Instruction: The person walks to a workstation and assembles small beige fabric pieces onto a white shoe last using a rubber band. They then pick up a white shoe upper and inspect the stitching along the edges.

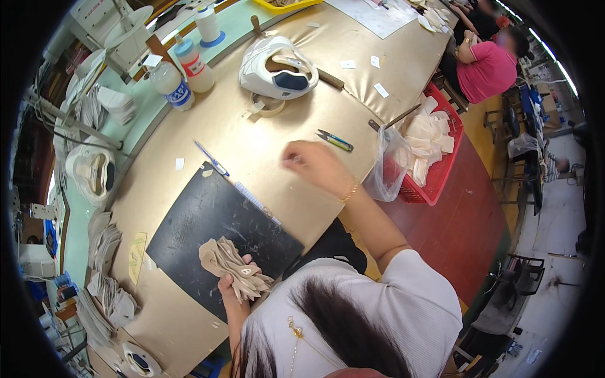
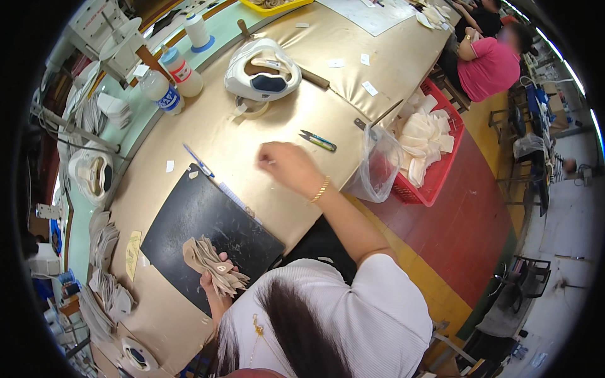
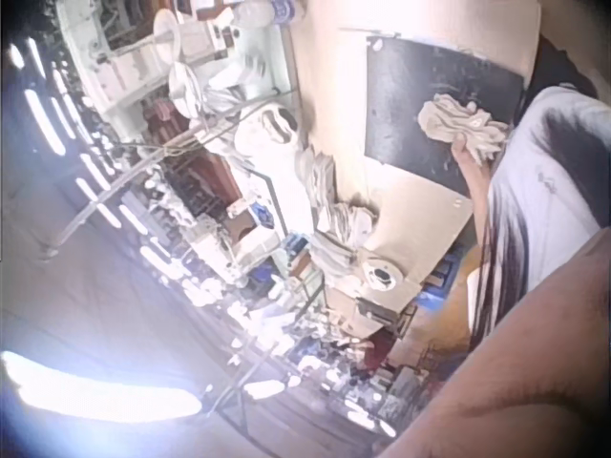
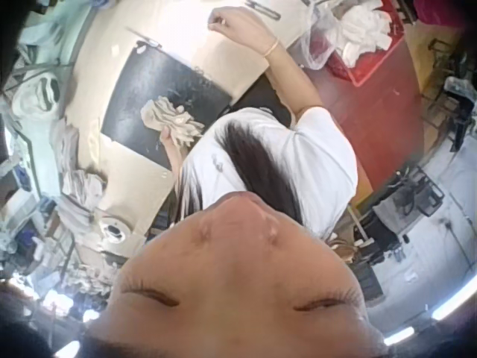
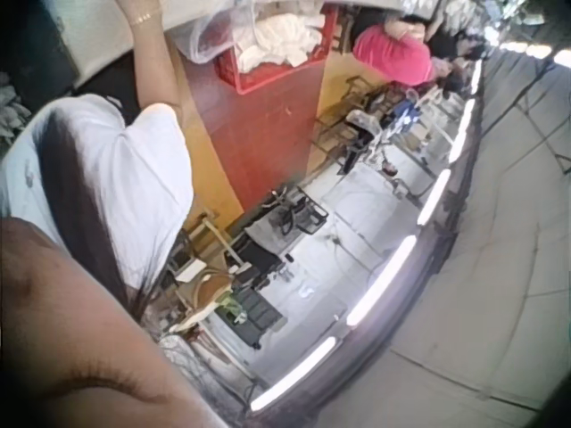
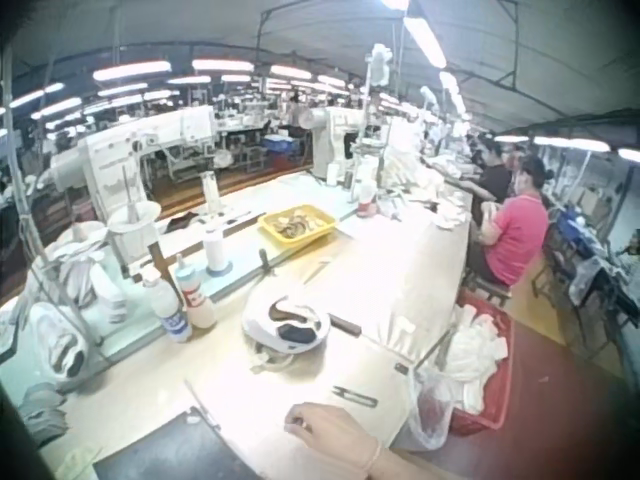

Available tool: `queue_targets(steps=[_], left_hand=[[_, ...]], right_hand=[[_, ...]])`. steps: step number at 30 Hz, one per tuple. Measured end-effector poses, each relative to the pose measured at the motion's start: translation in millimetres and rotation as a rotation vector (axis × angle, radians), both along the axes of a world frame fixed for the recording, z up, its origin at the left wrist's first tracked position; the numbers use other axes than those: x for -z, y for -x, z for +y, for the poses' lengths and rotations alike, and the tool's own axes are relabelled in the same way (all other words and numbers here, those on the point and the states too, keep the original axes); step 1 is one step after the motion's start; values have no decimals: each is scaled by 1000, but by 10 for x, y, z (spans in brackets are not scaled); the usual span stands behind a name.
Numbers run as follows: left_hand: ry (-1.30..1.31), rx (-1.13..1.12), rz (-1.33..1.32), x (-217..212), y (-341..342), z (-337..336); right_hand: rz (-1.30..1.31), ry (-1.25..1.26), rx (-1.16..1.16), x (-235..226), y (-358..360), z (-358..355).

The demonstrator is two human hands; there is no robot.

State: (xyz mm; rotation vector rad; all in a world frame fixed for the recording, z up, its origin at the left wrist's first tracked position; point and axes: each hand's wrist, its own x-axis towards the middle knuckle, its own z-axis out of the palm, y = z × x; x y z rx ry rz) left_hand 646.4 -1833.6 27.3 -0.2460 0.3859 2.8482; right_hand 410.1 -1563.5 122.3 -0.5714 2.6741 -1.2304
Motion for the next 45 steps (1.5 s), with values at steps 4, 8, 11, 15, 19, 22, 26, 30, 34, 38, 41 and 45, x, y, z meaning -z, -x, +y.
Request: queue_targets(steps=[4,8,11,15,19,22,26,30,34,38,41,45], left_hand=[[82,77,-108,-85,174,0],[73,110,-124,-74,327,89],[82,109,-139,-148,389,239],[-40,33,-177,-223,338,434],[-49,35,-238,-126,245,480],[-15,6,-198,-192,269,485],[-35,-1,-178,-172,294,470],[-18,34,-172,-161,315,455],[119,40,-192,-367,376,523],[158,-2,-217,-480,332,534],[156,-51,-234,-378,231,512],[79,-16,-226,-292,181,455]], right_hand=[[-130,-100,219,10,-40,705],[88,117,459,181,352,677],[657,-129,623,248,789,375],[720,-300,350,71,918,-4],[540,-168,299,229,1492,87],[284,203,368,-128,1807,460],[270,293,206,-520,2004,901],[424,74,128,-467,1667,531],[643,-185,-47,72,1558,140],[588,-368,-16,14,1564,7],[365,-154,53,-122,1755,197],[333,455,163,-414,1956,721]])
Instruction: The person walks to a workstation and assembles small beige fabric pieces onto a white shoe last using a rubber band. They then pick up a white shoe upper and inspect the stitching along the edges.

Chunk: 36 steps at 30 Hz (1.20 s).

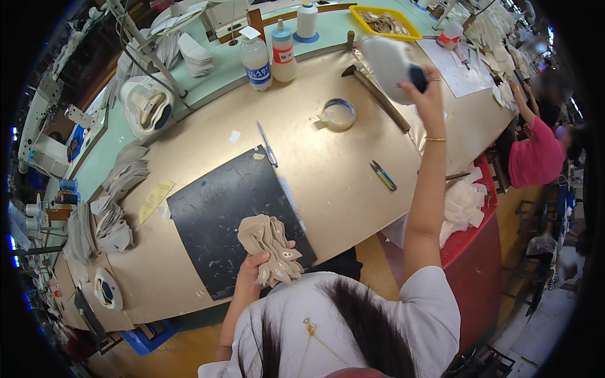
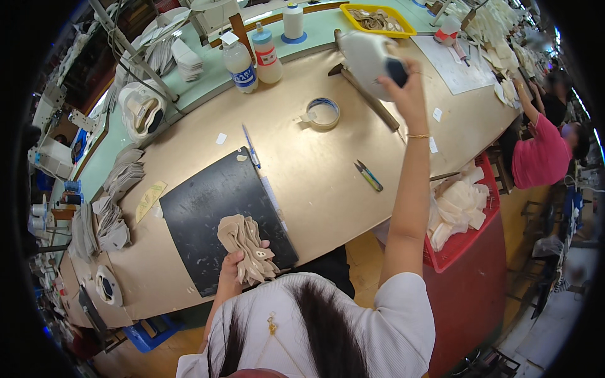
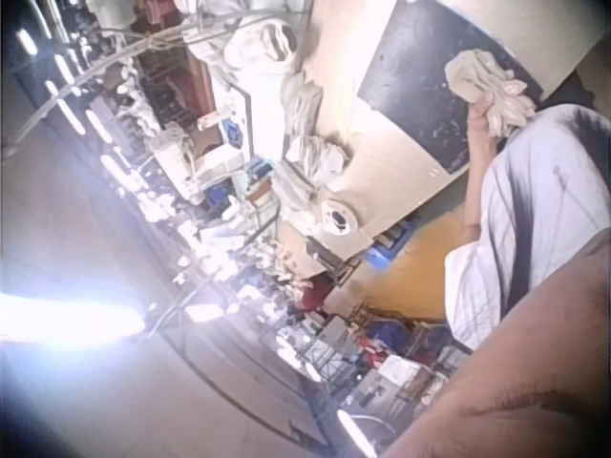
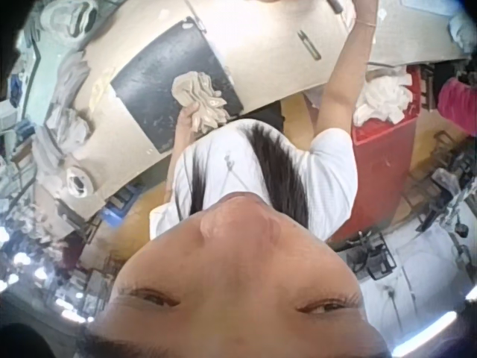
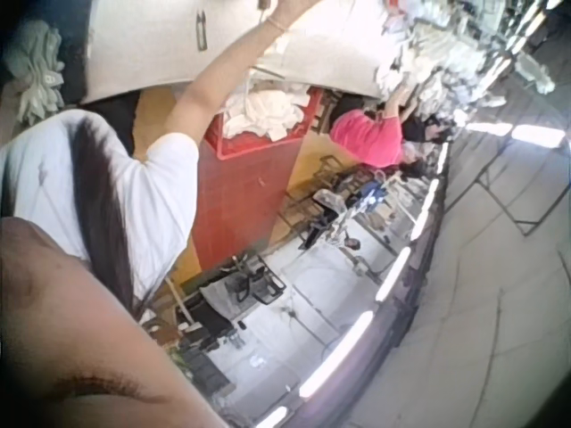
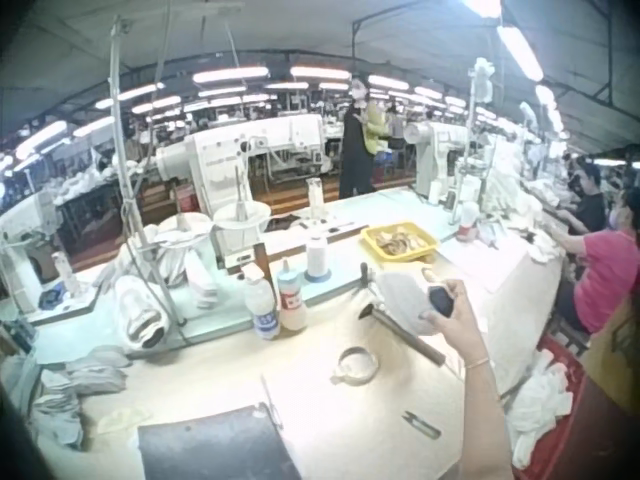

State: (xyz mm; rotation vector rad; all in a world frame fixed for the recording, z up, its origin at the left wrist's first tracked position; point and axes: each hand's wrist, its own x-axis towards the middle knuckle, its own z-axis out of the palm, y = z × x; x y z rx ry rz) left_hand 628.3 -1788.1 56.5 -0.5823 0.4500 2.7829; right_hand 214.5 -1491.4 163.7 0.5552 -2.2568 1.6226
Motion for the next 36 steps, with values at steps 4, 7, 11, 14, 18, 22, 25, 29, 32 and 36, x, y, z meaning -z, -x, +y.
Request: queue_targets(steps=[4,7,11,14,18,22,25,29,32,36], left_hand=[[-52,10,-9,27,26,-5],[-32,46,-6,27,66,-35],[-9,35,27,43,94,-48],[-14,7,38,81,69,-76],[-9,-40,27,-16,82,-104],[-13,-67,111,5,92,-211],[-67,-94,178,88,104,-289],[-133,-72,209,121,145,-364],[-171,-53,231,73,168,-429],[-146,-54,222,16,220,-475]], right_hand=[[106,-59,135,-226,-37,277],[188,-359,288,-259,-159,278],[317,-631,305,430,-188,338],[153,-758,130,841,-395,113],[171,-790,242,899,-536,33],[203,-844,334,549,-689,-150],[214,-751,258,370,-649,-319],[268,-633,-38,102,-682,-714],[162,-586,-291,14,-734,-1055],[86,-542,-547,18,-765,-1491]])
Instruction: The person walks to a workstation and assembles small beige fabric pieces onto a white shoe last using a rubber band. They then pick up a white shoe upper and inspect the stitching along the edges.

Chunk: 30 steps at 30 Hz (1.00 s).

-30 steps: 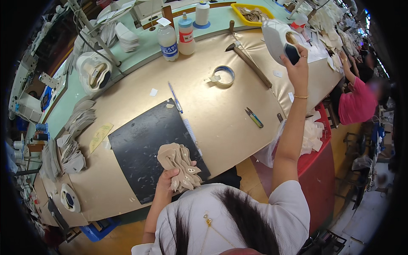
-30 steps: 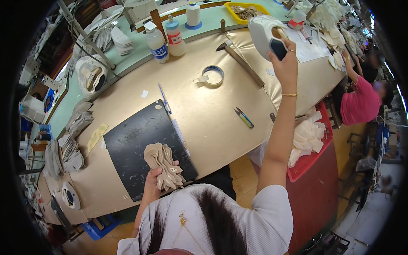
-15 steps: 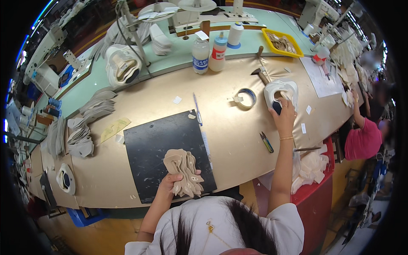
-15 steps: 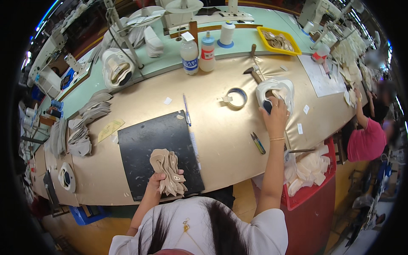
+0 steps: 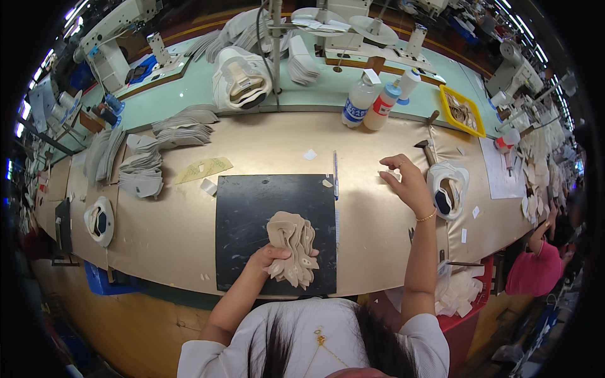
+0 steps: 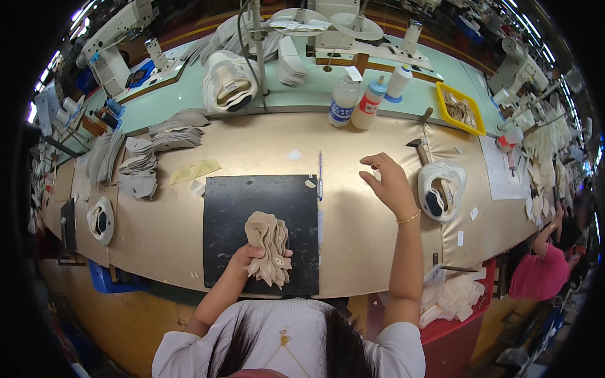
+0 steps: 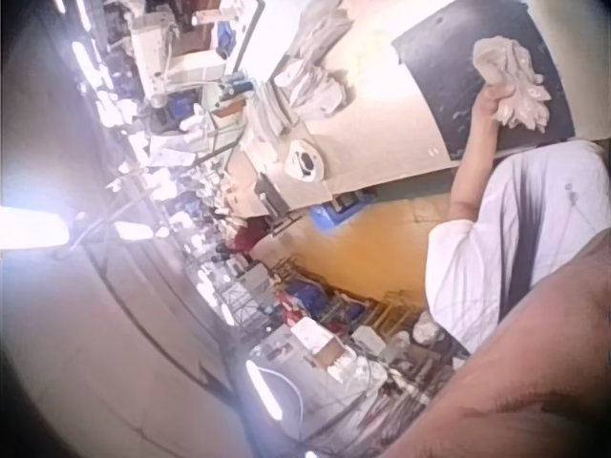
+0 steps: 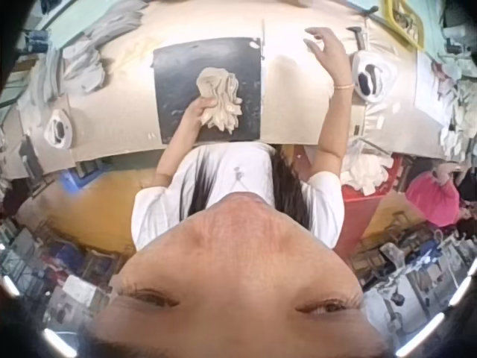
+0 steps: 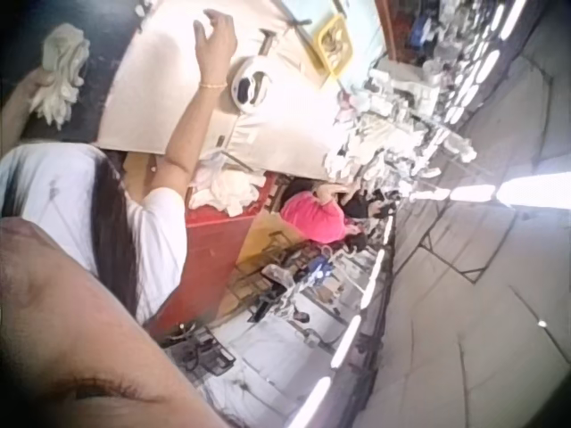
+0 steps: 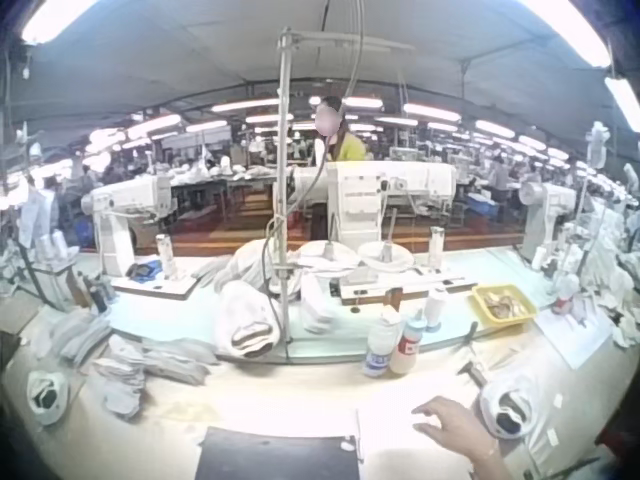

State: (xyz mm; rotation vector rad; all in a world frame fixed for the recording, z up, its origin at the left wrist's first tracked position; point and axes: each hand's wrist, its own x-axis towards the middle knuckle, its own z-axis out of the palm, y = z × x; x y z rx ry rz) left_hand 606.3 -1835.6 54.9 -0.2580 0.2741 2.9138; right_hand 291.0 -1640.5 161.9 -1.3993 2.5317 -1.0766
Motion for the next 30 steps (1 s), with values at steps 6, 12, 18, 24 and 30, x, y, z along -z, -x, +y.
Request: queue_targets(steps=[6,12,18,24,30], left_hand=[[11,56,50,102,144,-54],[22,129,96,68,243,-80],[58,98,125,-4,254,-84],[68,107,125,60,256,-93],[53,85,114,29,257,-128]], right_hand=[[-258,-7,262,220,515,-536],[234,267,457,467,899,-1333],[222,214,592,465,1004,-1820],[114,315,420,106,730,-2088],[35,218,438,115,963,-2571]])
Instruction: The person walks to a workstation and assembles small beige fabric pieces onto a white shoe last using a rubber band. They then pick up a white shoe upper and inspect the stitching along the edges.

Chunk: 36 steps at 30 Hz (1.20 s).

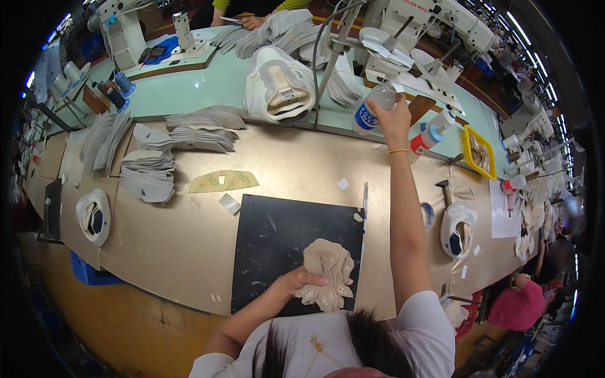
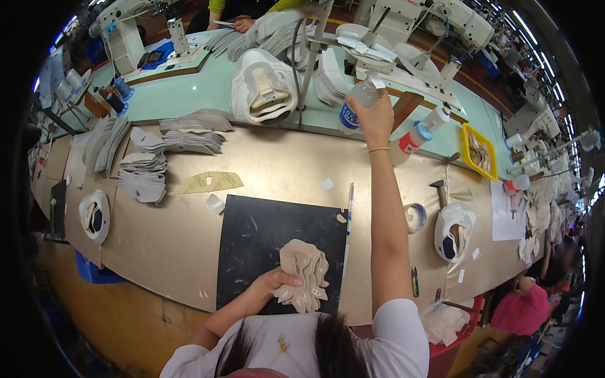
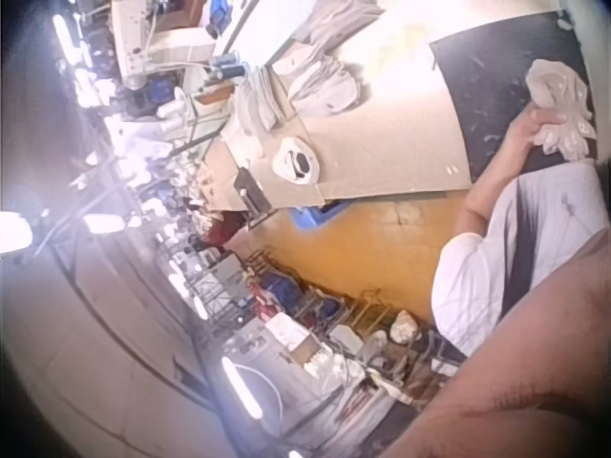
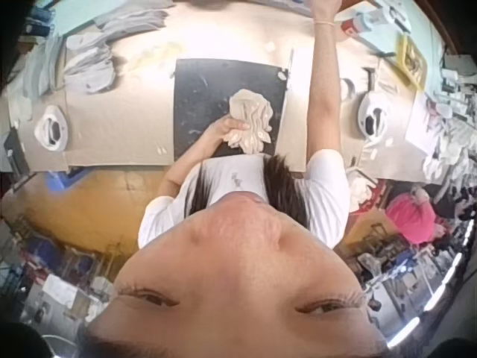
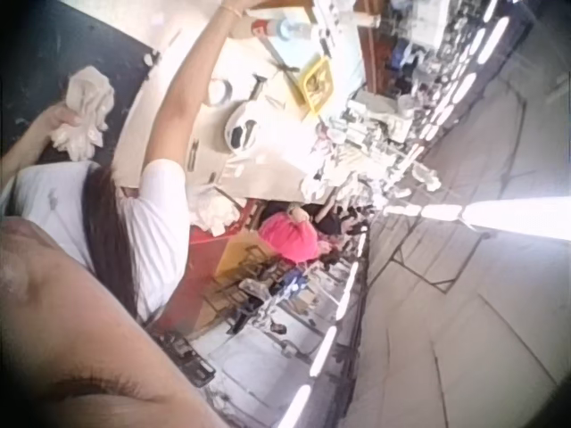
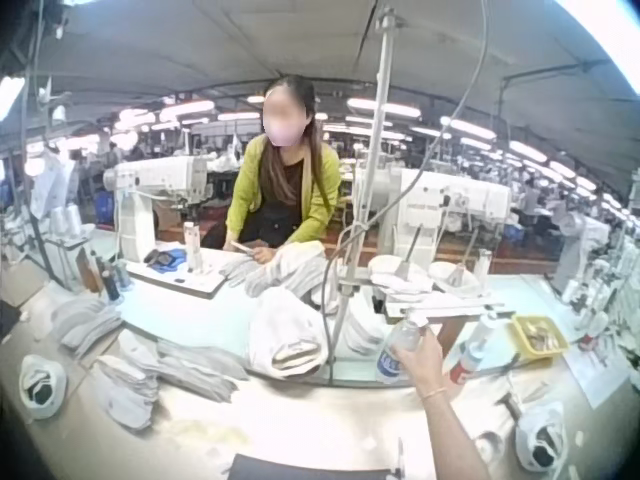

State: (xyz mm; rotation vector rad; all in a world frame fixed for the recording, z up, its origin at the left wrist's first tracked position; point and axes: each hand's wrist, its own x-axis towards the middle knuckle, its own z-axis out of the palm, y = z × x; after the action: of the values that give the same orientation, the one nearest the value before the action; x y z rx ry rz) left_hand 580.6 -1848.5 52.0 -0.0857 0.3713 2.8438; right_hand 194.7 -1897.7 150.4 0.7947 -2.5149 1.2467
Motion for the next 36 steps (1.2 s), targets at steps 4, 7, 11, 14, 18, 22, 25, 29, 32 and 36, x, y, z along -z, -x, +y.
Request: queue_targets(steps=[4,7,11,14,18,22,25,29,32,36], left_hand=[[-36,2,-17,87,-4,32],[-51,20,-32,109,12,46],[-21,-46,-14,42,-37,7],[-13,-22,14,85,-15,23],[15,52,6,92,5,63],[78,48,-40,-5,53,38],[65,32,-60,21,23,34],[91,-8,-48,19,31,39],[110,0,-60,61,7,46],[84,24,-98,-4,23,30]], right_hand=[[37,-3,50,10,121,-83],[73,-70,60,12,138,-55],[292,97,107,2,-131,394],[587,88,489,46,-9,1008],[392,121,468,384,463,1425],[-109,165,144,645,736,1559],[-132,117,80,636,626,1457],[-123,138,75,418,295,1276],[-88,195,27,230,202,1069],[82,16,164,158,275,672]])
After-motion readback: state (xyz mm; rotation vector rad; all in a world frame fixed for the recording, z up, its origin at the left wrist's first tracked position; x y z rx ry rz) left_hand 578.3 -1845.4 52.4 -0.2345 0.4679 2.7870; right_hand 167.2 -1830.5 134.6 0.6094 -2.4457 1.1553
